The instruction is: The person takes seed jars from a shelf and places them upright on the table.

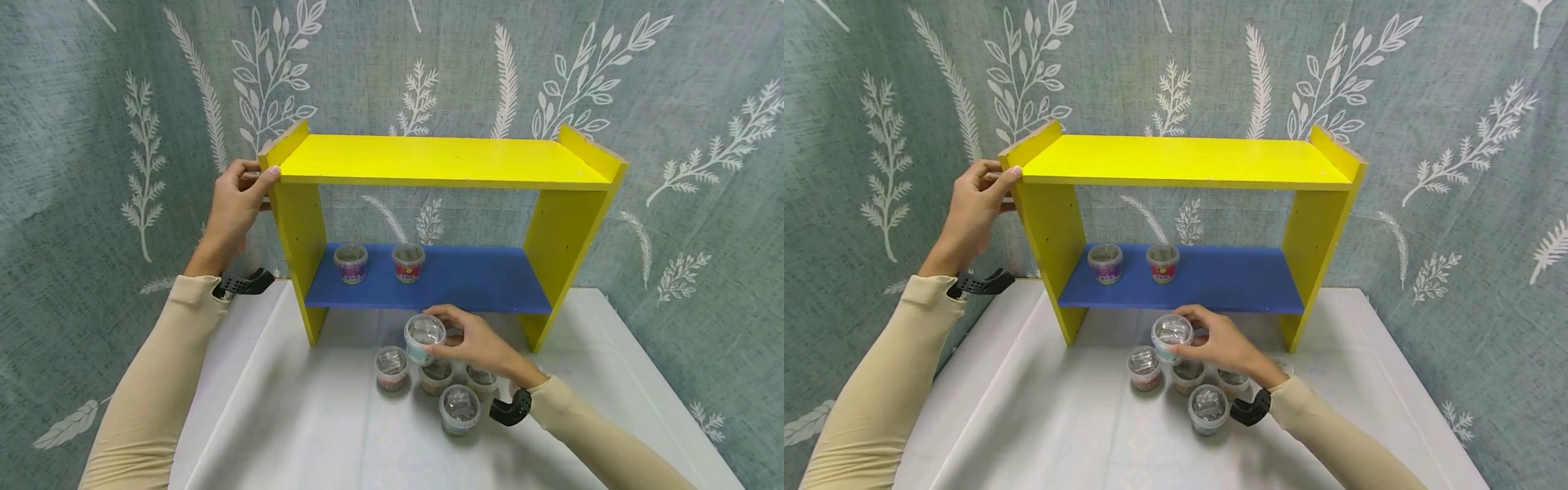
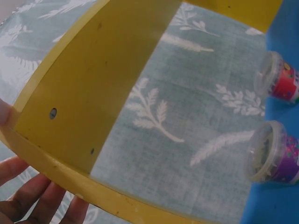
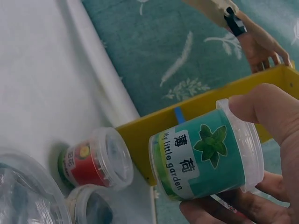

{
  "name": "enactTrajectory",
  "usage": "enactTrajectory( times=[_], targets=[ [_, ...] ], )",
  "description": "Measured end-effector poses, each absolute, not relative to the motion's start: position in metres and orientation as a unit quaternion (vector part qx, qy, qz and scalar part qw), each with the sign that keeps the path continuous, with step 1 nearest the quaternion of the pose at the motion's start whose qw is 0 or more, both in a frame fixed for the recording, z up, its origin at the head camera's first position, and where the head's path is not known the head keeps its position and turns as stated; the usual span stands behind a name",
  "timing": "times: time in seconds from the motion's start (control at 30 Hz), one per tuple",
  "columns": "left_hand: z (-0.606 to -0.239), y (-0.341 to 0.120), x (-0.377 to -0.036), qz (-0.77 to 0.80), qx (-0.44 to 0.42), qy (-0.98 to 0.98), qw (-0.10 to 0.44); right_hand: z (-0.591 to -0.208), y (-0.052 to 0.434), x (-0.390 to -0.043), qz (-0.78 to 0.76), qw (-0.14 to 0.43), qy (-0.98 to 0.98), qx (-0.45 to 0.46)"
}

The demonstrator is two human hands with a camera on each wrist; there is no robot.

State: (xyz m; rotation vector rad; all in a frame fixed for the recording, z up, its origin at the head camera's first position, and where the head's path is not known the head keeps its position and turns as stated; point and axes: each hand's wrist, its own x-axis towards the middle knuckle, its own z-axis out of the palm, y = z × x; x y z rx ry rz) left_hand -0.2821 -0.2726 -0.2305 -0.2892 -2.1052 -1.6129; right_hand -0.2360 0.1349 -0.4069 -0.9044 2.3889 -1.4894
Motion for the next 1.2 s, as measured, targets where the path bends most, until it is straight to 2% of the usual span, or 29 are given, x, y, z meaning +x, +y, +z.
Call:
enactTrajectory(
  times=[0.37, 1.2],
  targets=[
    [-0.231, -0.272, -0.283, -0.585, -0.104, -0.770, 0.233, -0.412, 0.129, -0.226, -0.479, 0.088, 0.809, -0.330],
    [-0.232, -0.272, -0.282, -0.582, -0.105, -0.771, 0.237, -0.443, 0.119, -0.211, -0.485, 0.156, 0.780, -0.362]
  ],
)
